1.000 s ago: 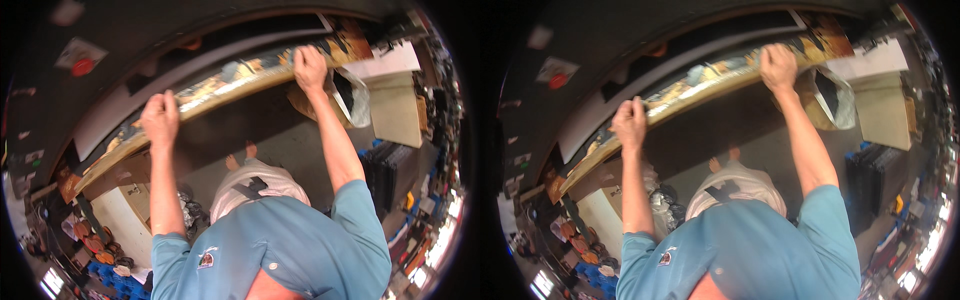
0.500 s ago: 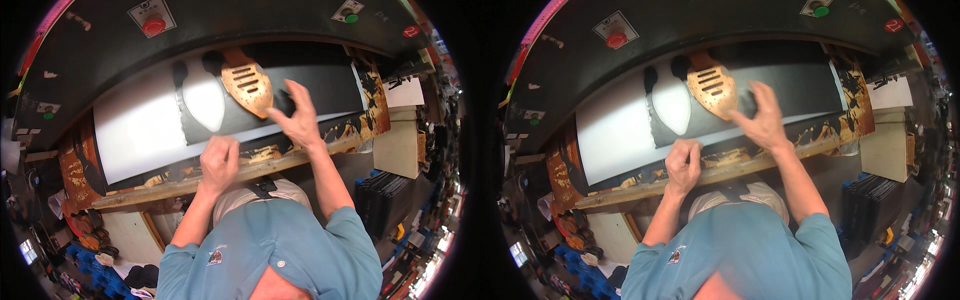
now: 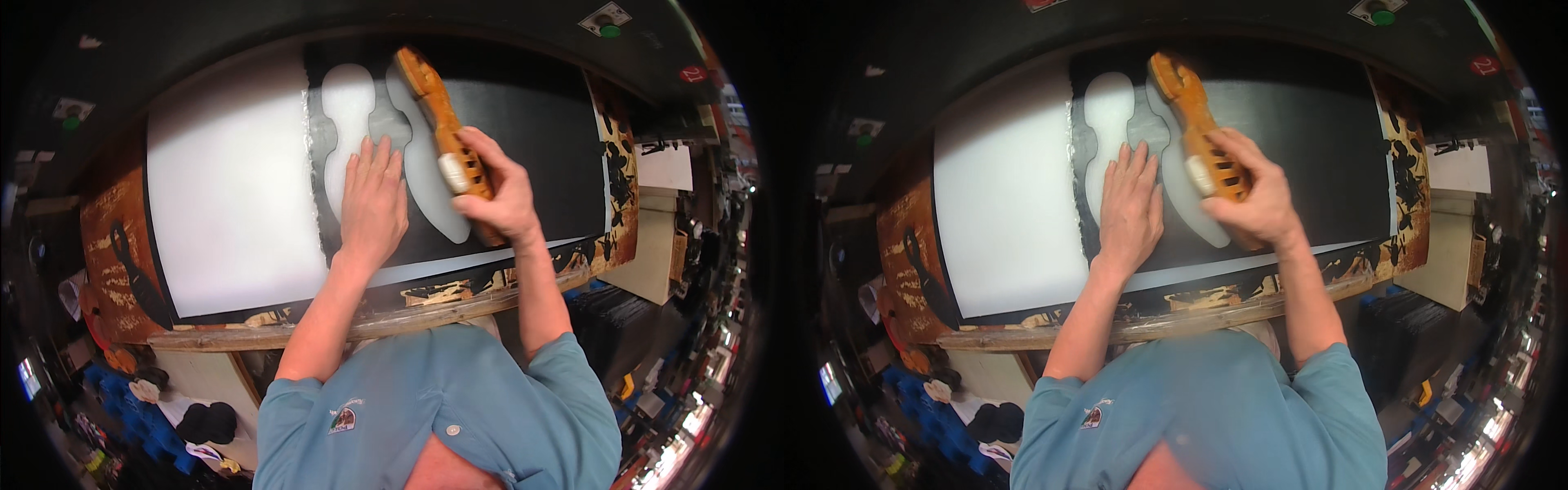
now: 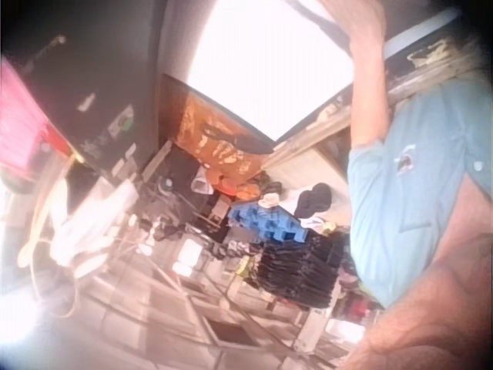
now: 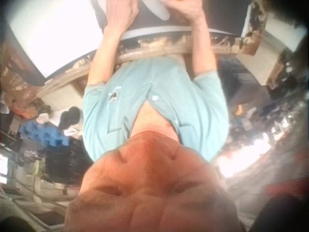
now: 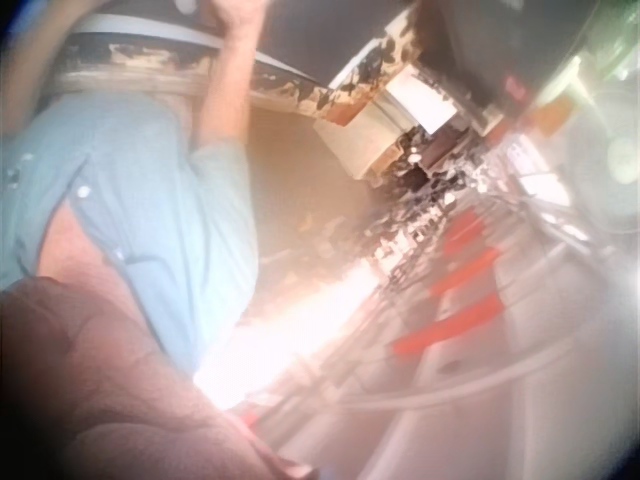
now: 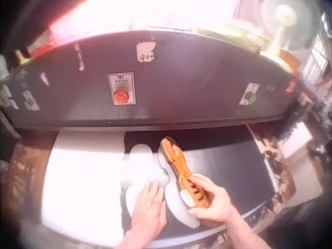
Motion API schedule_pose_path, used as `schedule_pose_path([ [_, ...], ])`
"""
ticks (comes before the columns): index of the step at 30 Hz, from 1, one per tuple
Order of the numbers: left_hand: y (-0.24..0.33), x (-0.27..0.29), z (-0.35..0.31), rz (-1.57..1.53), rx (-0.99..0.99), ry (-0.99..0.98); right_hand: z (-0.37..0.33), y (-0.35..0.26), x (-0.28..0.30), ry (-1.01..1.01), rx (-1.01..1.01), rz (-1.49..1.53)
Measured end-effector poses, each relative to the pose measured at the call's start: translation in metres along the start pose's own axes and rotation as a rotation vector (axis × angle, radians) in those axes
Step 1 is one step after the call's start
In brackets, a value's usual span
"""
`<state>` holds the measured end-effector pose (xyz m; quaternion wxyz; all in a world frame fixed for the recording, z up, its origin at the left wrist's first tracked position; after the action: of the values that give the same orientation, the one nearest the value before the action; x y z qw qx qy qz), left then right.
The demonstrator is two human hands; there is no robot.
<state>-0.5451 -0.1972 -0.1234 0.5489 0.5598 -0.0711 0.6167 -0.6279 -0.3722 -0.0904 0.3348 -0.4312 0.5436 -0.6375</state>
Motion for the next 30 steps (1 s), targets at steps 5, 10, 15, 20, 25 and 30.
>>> schedule_pose_path([
  [5,0.017,0.009,0.007,-0.11,0.052,0.005,-0.028,0.014,0.013,0.014,-0.139,0.376],
  [10,0.093,-0.024,-0.015,-0.863,0.082,-0.248,-0.04,0.018,0.007,0.087,-0.164,0.57],
  [15,0.083,-0.033,-0.016,-0.975,0.179,-0.177,-0.035,0.016,0.013,0.112,-0.19,0.611],
  [20,0.032,-0.033,-0.046,-0.833,0.727,-0.005,-0.035,0.018,0.019,0.111,-0.168,0.69],
  [25,-0.016,0.025,-0.077,-0.946,0.784,0.295,-0.045,0.012,0.045,0.092,-0.169,0.647],
  [30,-0.033,0.038,-0.096,-1.088,0.879,0.21,-0.051,0.0,0.077,0.127,-0.094,0.263],
])
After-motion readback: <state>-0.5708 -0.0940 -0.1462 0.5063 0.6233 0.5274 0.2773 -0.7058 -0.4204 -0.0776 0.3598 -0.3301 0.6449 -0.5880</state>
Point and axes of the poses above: each hand's wrist, its own z-axis towards the middle knuckle, its own x-axis out of the back of the hand, y = z × x, the point moved 9 cm from there along z, towards the middle knuckle, and after that the axes turned 2 degrees about z, right-handed, at the moved point
